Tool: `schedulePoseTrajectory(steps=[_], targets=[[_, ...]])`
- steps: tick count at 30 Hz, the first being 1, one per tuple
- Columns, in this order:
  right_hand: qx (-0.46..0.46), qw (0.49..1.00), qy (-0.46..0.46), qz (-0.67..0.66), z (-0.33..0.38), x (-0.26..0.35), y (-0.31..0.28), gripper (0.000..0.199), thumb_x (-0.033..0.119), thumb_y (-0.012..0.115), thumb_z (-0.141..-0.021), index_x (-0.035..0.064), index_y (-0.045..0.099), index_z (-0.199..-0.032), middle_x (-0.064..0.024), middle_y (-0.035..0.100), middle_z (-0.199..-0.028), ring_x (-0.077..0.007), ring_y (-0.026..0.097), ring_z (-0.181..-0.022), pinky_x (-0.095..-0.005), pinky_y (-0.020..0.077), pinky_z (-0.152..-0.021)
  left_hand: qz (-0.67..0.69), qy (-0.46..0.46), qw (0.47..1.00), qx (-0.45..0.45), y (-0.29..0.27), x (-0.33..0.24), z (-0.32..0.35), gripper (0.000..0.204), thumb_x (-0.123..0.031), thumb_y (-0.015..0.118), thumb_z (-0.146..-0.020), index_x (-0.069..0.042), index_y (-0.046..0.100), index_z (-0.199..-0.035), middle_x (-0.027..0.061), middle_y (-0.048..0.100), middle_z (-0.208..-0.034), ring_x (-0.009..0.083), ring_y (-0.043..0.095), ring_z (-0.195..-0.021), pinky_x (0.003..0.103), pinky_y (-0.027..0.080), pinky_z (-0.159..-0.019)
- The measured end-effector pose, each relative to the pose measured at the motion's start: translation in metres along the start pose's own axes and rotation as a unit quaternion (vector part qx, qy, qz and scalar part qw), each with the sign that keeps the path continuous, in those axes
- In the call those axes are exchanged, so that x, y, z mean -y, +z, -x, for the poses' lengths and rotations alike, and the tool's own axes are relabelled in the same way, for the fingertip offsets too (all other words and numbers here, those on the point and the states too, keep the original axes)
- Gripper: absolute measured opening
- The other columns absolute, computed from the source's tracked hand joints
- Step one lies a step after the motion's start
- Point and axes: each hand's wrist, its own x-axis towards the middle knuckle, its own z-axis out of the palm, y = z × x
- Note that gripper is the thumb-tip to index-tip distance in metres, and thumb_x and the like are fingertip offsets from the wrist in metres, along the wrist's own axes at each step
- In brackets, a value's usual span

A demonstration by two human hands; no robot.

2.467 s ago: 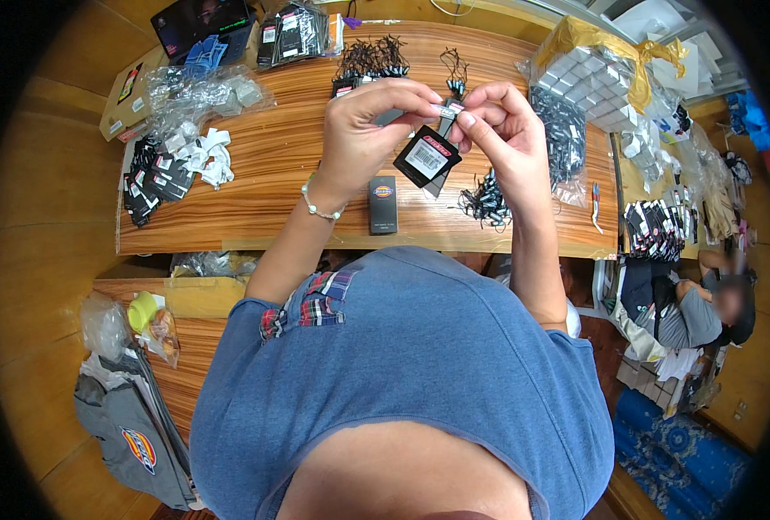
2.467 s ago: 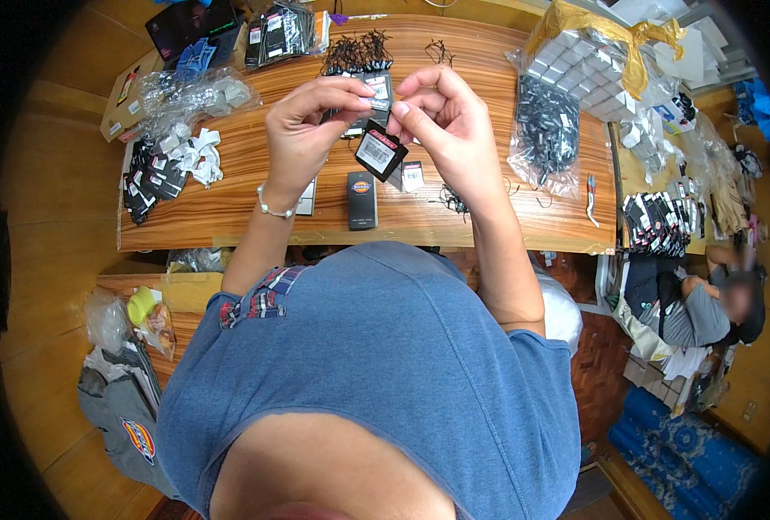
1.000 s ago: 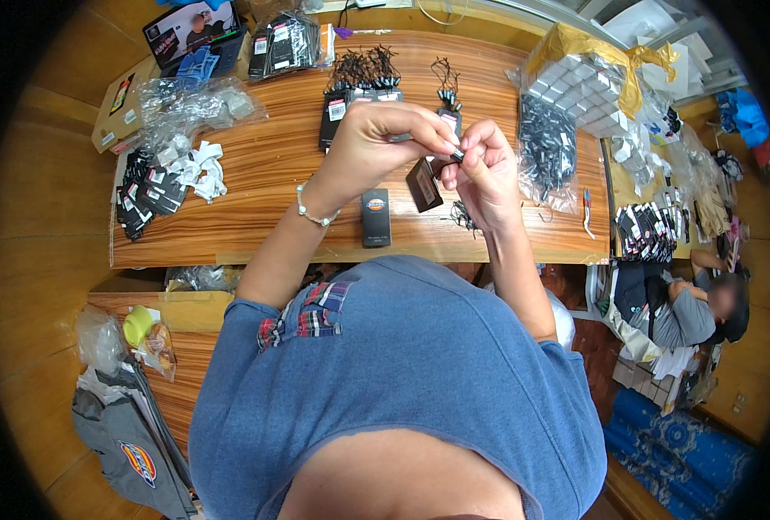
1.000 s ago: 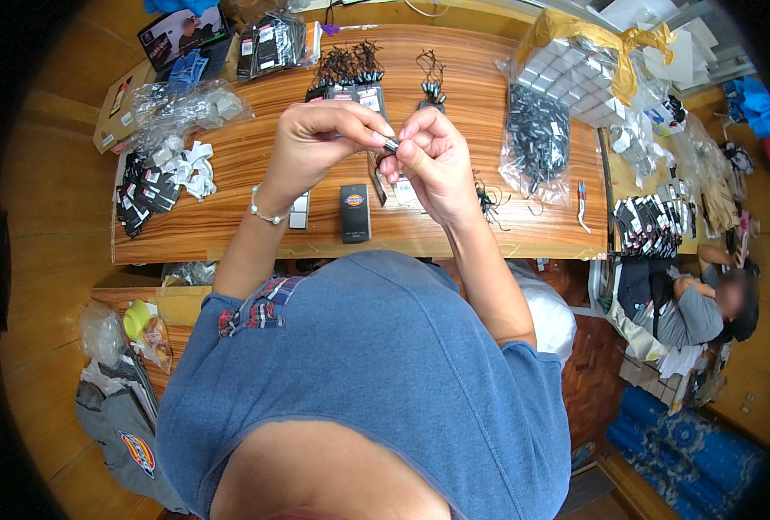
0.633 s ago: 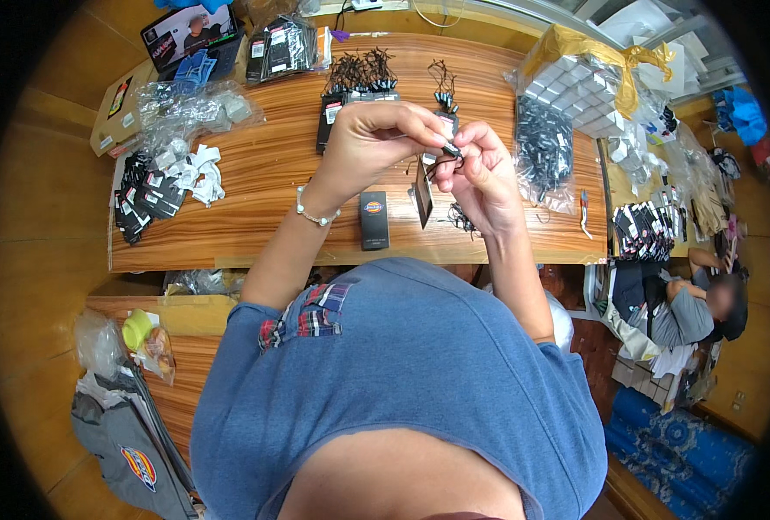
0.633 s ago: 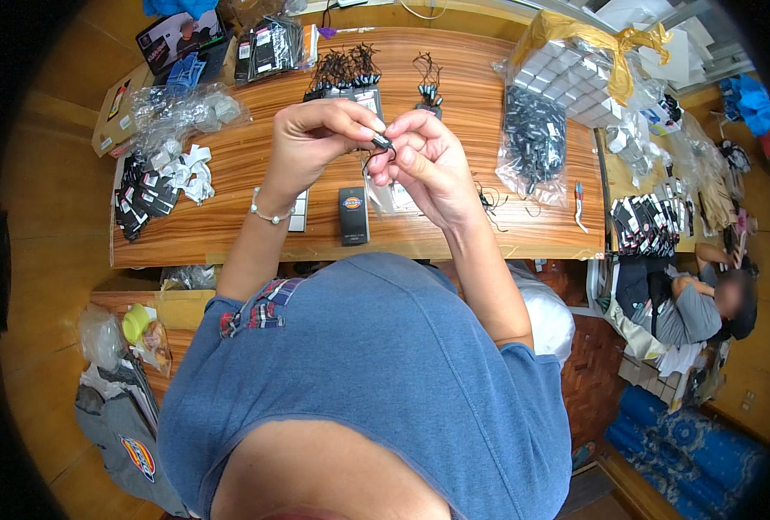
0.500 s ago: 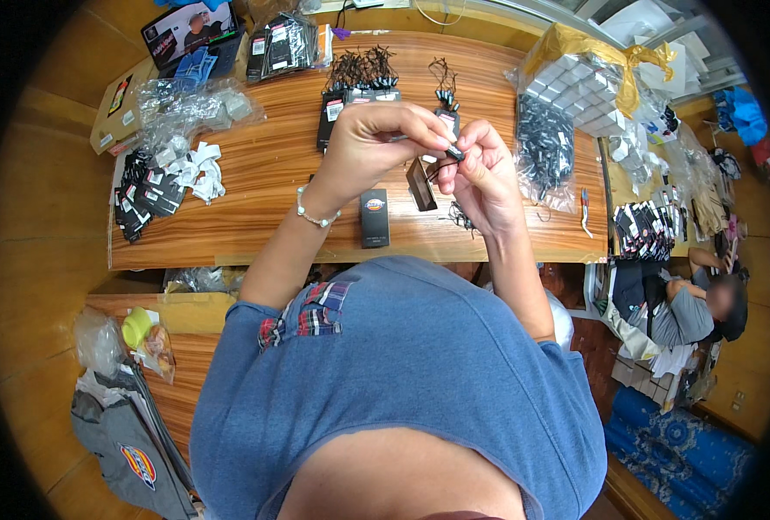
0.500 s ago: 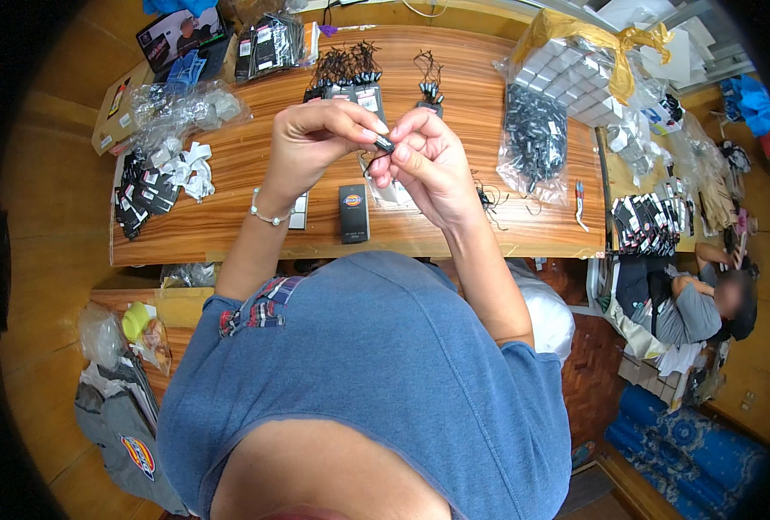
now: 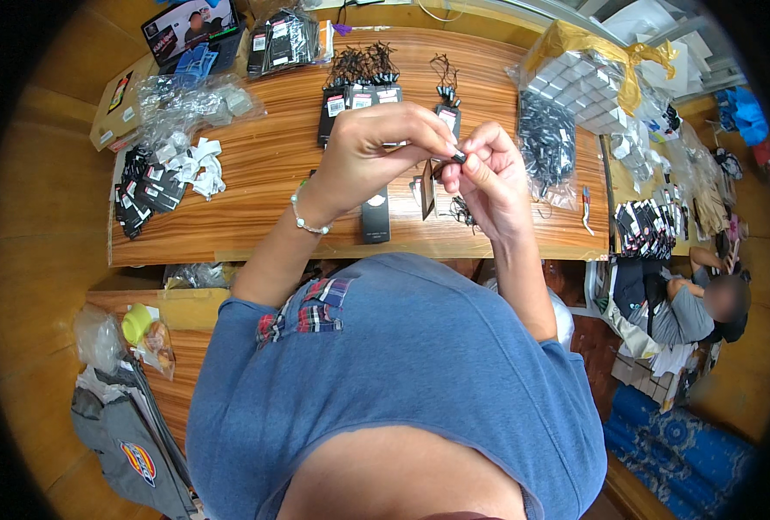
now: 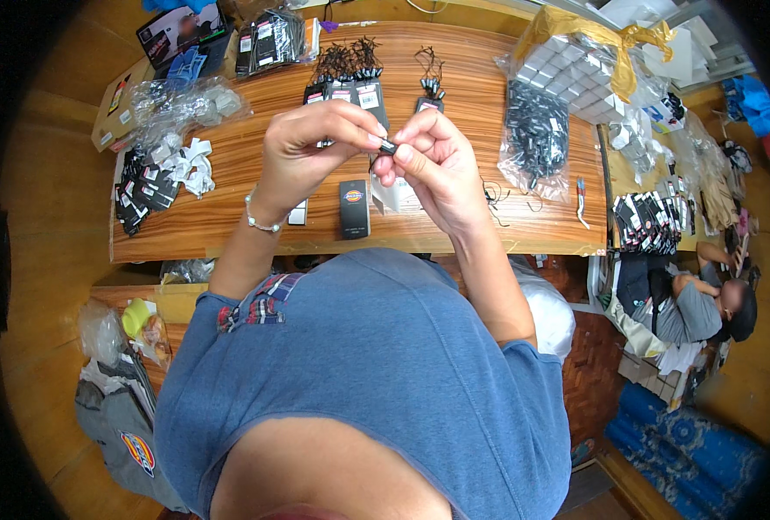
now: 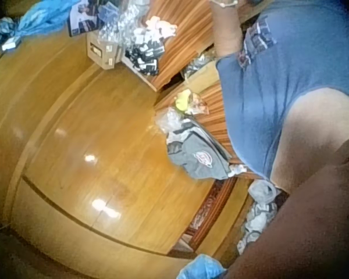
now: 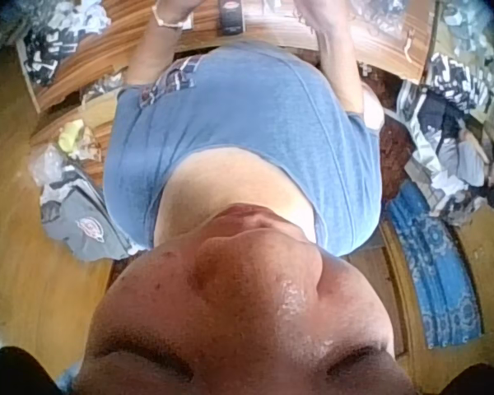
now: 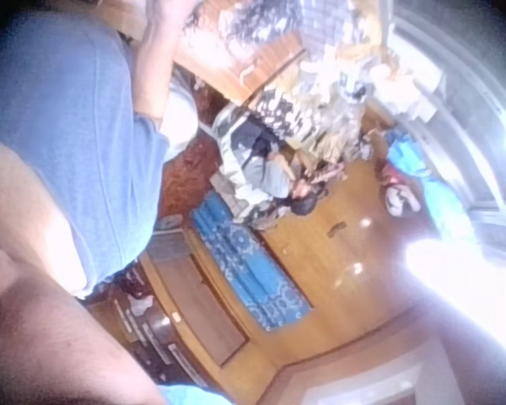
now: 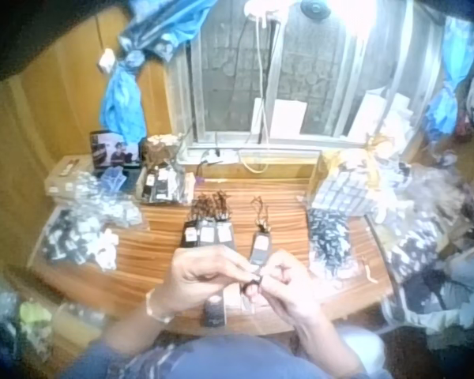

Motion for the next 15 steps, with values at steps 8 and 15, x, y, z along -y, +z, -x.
schedulePoseTrajectory(steps=[8, 15], targets=[[-0.018, 0.983, -0.018, 0.181, -0.025, -0.029, 0.019, 0.020, 0.010, 0.053, -0.086, -0.0012, 0.053, -0.103, -0.0079, 0.060, -0.090, -0.0118, 0.056, -0.078, -0.0251, 0.0452, -0.074, 0.106, -0.112, 0.980, -0.125, -0.033, 0.006, 0.034, 0.021, 0.017, 0.055, -0.068, 0.001, 0.062, -0.078, 0.0116, 0.060, -0.090, 0.0173, 0.059, -0.087, 0.025, 0.051, -0.074], [0.148, 0.939, 0.148, 0.275, -0.079, -0.072, 0.033, 0.021, 0.016, 0.057, -0.084, 0.0010, 0.059, -0.098, -0.0027, 0.061, -0.086, -0.0078, 0.053, -0.077, -0.0225, 0.0432, -0.072, -0.061, -0.209, 0.970, -0.107, -0.085, 0.002, 0.079, 0.017, 0.011, 0.057, -0.071, 0.001, 0.065, -0.082, 0.0092, 0.062, -0.086, 0.0147, 0.060, -0.080, 0.024, 0.050, -0.073]])
